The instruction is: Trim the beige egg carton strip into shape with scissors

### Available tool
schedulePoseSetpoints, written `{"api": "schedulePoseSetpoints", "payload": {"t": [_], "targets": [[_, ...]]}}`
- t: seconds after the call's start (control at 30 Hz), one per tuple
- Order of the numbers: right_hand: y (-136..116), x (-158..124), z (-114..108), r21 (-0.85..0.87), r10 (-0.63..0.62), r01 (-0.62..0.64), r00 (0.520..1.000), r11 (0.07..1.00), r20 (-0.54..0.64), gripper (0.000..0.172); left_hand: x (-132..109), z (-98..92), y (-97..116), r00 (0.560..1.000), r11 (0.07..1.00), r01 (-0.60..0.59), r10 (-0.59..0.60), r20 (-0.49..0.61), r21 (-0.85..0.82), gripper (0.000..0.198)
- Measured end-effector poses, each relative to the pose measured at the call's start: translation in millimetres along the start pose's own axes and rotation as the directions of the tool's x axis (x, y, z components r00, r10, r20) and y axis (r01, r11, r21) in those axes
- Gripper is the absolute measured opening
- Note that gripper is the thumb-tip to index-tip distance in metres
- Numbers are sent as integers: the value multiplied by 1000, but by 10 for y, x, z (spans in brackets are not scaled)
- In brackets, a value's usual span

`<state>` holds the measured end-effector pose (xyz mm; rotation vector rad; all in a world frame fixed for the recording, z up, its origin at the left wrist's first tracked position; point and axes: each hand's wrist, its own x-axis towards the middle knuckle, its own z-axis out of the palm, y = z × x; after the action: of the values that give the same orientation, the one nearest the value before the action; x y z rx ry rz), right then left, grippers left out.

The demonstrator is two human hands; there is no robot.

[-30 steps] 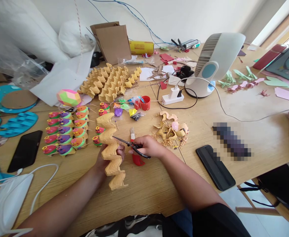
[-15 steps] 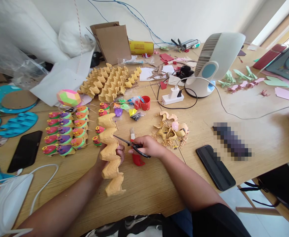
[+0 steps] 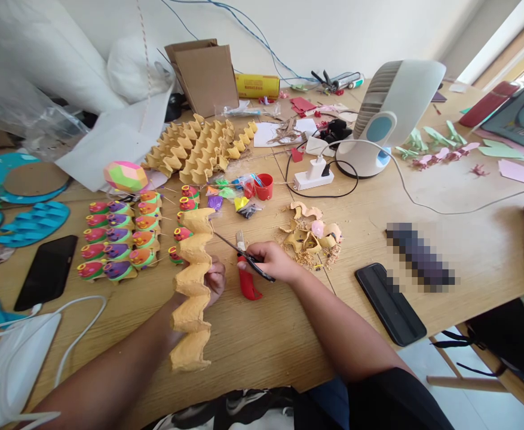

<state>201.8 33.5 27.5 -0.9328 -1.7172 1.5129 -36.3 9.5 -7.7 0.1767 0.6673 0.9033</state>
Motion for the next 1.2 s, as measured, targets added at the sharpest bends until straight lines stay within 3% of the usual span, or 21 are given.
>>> {"api": "schedulePoseSetpoints", "payload": {"t": [0.1,0.17,0.33,0.53,0.63,0.87,1.2], "targets": [[26,4,39,150,26,-10,994,989,-107,55,-24,130,15,999,999,0,-1,-33,-41,21],[48,6,54,240,36,1,988,971,-150,55,-36,218,30,995,997,66,-68,-70,-26,25],[70,18,53,358,-59,135,975,924,-216,60,-15,280,25,996,995,85,-83,-38,57,30],[95,97,136,532,21,125,966,838,-259,47,6,332,-78,994,975,-46,22,110,217,26],[98,117,167,601,86,85,964,795,-250,46,-10,397,-110,984,961,-106,64,166,255,34],[68,106,169,664,176,25,956,747,-233,47,-5,341,-138,993,961,-99,79,87,258,37],[111,107,161,687,169,32,960,725,-224,46,-13,358,-160,993,954,-109,95,64,280,37]]}}
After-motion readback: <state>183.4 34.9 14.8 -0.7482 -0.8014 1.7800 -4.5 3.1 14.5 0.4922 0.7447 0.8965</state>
